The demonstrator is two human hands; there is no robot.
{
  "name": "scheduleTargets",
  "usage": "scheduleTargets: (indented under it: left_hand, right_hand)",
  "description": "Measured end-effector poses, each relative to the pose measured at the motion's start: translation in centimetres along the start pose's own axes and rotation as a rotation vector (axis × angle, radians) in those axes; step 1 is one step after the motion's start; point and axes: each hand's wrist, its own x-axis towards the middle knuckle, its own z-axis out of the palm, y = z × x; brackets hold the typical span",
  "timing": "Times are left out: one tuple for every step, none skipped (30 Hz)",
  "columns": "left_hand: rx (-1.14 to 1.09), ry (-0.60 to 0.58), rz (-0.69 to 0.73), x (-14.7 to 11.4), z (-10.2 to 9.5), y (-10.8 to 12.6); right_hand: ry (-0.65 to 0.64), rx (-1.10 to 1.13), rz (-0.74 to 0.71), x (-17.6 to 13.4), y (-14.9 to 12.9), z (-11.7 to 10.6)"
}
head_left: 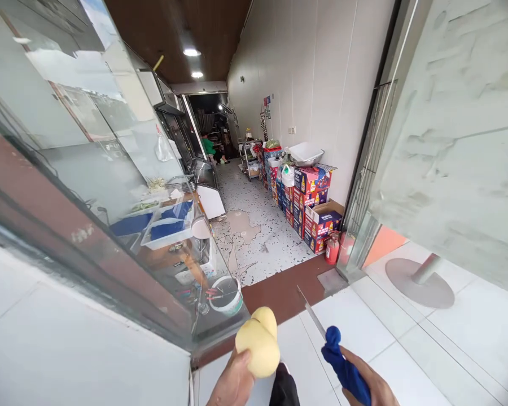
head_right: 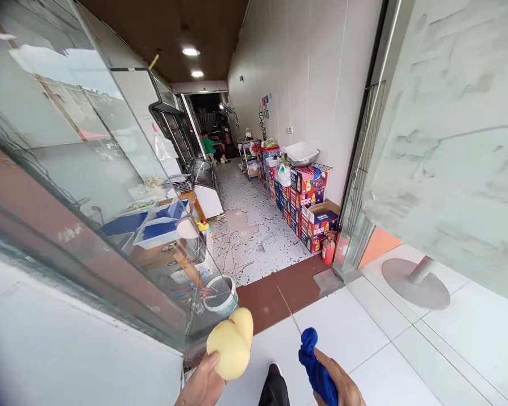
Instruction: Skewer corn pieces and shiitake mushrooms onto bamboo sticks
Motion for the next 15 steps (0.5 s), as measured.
scheduleTargets:
  left_hand:
    - [0.001, -0.008, 0.003, 2.5, 0.3, 1.0]
    - [0.003, -0.016, 0.004, 5.0, 0.5, 2.1]
    - [0.008, -0.026, -0.001, 7.5, 0.9, 3.3]
    - [0.013, -0.037, -0.01, 9.9, 1.3, 4.6]
    - [0.018, -0.045, -0.023, 12.3, 1.8, 5.9]
    - [0.023, -0.045, -0.037, 14.6, 2.4, 7.3]
    - [0.026, -0.036, -0.048, 16.9, 3.0, 8.6]
    - [0.031, -0.016, -0.057, 19.2, 3.7, 9.9]
    - [0.037, 0.009, -0.064, 21.5, 4.4, 11.2]
    - [0.044, 0.035, -0.068, 23.8, 5.1, 12.3]
    - [0.05, 0.057, -0.071, 26.2, 5.6, 13.3]
    - [0.055, 0.073, -0.068, 28.6, 6.0, 14.3]
    - [0.058, 0.083, -0.063, 31.0, 6.3, 15.2]
    - [0.057, 0.087, -0.056, 33.6, 6.4, 16.1]
    - [0.054, 0.091, -0.046, 36.2, 6.5, 16.9]
  right_hand:
    - [-0.017, 0.006, 0.014, 2.9, -0.5, 0.6]
    - [-0.033, 0.006, 0.03, 5.8, -1.1, 1.1]
    - [-0.041, 0.002, 0.045, 8.8, -1.8, 1.5]
    - [-0.04, -0.006, 0.055, 11.6, -2.6, 1.9]
    - [-0.029, -0.015, 0.06, 14.4, -3.4, 2.3]
    - [-0.007, -0.025, 0.059, 17.0, -4.1, 2.5]
    - [0.018, -0.036, 0.058, 19.5, -4.7, 2.8]
    - [0.039, -0.045, 0.058, 21.8, -5.1, 3.0]
    - [0.054, -0.05, 0.06, 24.0, -5.3, 3.2]
    - [0.068, -0.053, 0.064, 26.2, -5.4, 3.4]
    - [0.079, -0.055, 0.071, 28.4, -5.2, 3.6]
    - [0.085, -0.057, 0.077, 30.6, -4.7, 3.8]
    - [0.089, -0.06, 0.082, 33.0, -3.9, 4.0]
    - [0.092, -0.065, 0.085, 35.5, -2.9, 4.2]
    - [0.095, -0.07, 0.081, 38.3, -1.6, 4.5]
